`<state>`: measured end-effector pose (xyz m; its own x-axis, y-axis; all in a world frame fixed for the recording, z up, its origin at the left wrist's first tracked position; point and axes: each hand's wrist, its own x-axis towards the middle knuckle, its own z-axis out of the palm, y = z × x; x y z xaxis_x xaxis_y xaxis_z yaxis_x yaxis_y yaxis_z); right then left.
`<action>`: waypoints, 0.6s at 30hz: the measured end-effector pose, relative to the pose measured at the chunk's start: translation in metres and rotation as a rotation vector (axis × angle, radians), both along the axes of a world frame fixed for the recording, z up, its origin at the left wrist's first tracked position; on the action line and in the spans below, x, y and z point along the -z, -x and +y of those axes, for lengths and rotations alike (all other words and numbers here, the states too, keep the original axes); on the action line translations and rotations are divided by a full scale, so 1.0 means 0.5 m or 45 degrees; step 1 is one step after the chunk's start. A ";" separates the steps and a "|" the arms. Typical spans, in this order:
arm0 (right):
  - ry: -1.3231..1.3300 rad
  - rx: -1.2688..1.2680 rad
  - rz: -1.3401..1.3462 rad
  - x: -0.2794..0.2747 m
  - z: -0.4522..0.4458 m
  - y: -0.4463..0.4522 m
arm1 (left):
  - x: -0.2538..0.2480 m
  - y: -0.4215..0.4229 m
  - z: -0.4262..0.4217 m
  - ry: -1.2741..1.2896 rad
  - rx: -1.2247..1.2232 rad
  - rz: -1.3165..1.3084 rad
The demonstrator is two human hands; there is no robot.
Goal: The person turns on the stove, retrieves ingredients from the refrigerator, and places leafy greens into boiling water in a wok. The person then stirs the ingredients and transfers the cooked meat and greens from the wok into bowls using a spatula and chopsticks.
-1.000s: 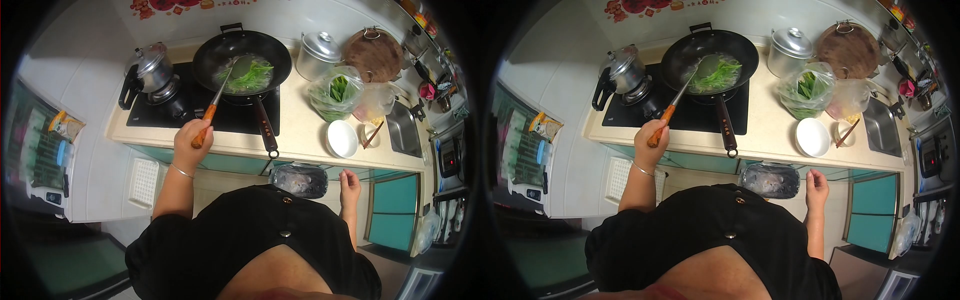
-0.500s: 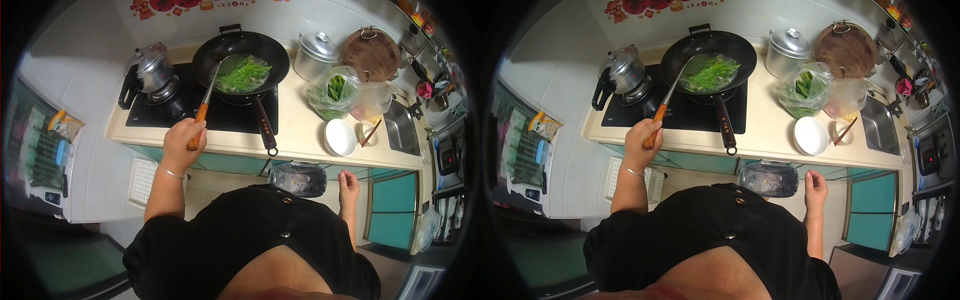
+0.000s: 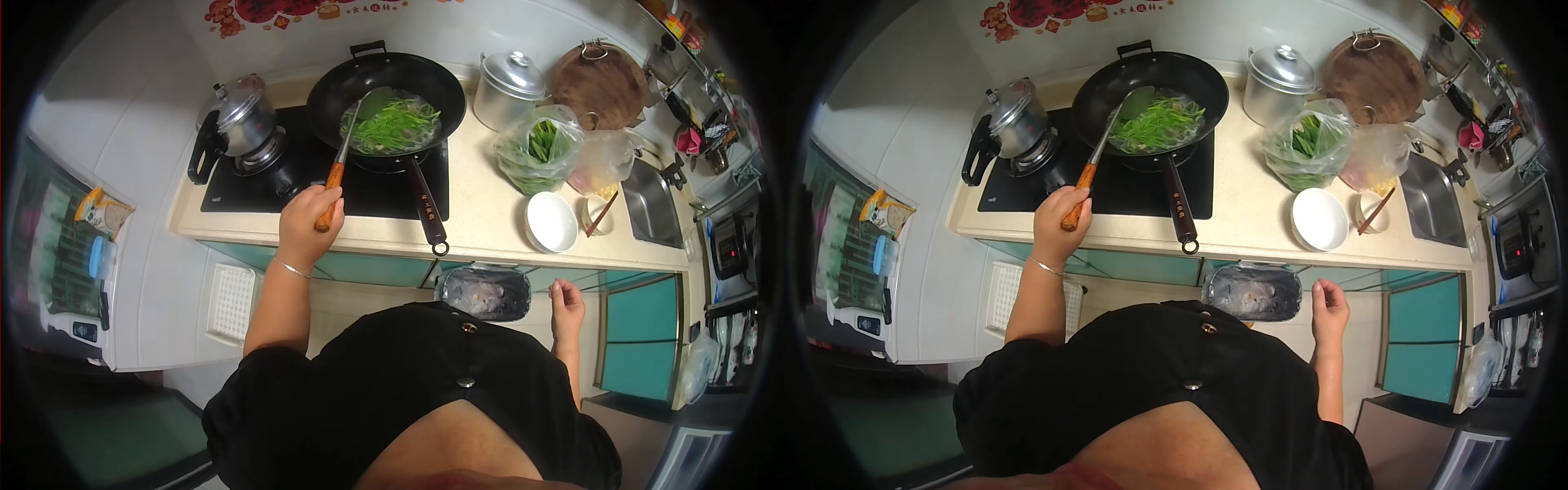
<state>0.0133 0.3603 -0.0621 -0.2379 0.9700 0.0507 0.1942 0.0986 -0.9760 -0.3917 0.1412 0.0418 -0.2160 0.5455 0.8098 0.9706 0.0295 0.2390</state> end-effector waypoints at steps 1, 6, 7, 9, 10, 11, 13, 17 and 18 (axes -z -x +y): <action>-0.012 -0.011 -0.015 0.004 0.000 -0.003 | -0.004 -0.003 -0.003 0.005 -0.027 0.007; 0.016 -0.015 -0.031 -0.008 -0.002 0.012 | 0.002 -0.004 0.020 -0.133 0.069 -0.045; 0.025 -0.025 -0.025 -0.010 0.000 0.017 | 0.007 -0.004 0.025 -0.167 0.118 -0.095; 0.015 -0.036 -0.008 -0.011 0.000 0.026 | 0.014 -0.004 0.030 -0.132 0.115 -0.103; 0.008 -0.040 0.007 -0.012 0.001 0.027 | 0.017 -0.004 0.032 -0.095 0.118 -0.113; 0.008 -0.040 0.007 -0.012 0.001 0.027 | 0.020 -0.002 0.031 -0.095 0.118 -0.113; 0.024 -0.020 0.021 -0.011 0.001 0.027 | 0.025 0.008 0.018 -0.059 0.022 -0.038; 0.015 -0.026 0.002 0.006 0.004 0.013 | 0.008 0.012 -0.003 -0.043 -0.071 -0.041; 0.020 -0.027 -0.006 0.006 0.004 0.013 | 0.002 0.011 -0.007 -0.060 -0.081 -0.065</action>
